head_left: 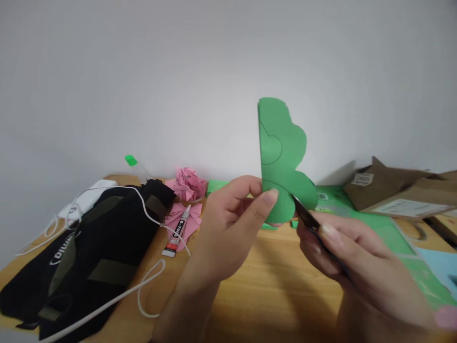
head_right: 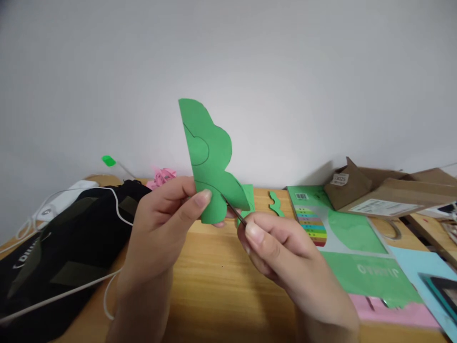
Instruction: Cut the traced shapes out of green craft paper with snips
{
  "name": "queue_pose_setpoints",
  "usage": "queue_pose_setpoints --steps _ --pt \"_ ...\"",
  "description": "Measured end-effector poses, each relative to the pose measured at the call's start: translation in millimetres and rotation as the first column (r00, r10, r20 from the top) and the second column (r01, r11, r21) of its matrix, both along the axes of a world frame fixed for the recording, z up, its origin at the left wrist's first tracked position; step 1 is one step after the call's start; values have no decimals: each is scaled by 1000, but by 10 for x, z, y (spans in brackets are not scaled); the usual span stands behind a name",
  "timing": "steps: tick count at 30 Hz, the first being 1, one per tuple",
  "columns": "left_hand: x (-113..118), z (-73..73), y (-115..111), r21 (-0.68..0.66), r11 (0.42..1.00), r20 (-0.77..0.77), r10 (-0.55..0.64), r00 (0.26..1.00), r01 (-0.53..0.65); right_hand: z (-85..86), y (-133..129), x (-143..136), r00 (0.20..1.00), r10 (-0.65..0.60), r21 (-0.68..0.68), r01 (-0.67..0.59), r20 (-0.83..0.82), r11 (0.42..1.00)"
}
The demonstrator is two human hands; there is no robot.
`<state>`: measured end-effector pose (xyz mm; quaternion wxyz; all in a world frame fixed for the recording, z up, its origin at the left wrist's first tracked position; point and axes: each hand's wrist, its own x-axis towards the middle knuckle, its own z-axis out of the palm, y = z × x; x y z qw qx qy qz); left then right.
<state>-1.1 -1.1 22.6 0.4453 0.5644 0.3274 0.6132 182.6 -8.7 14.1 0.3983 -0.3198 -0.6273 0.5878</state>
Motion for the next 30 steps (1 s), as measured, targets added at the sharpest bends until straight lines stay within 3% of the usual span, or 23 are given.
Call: queue_pose_setpoints --steps 30 --pt "42 -3 1 -21 999 6 -41 999 41 9 -5 -88 990 -19 -122 2 -138 993"
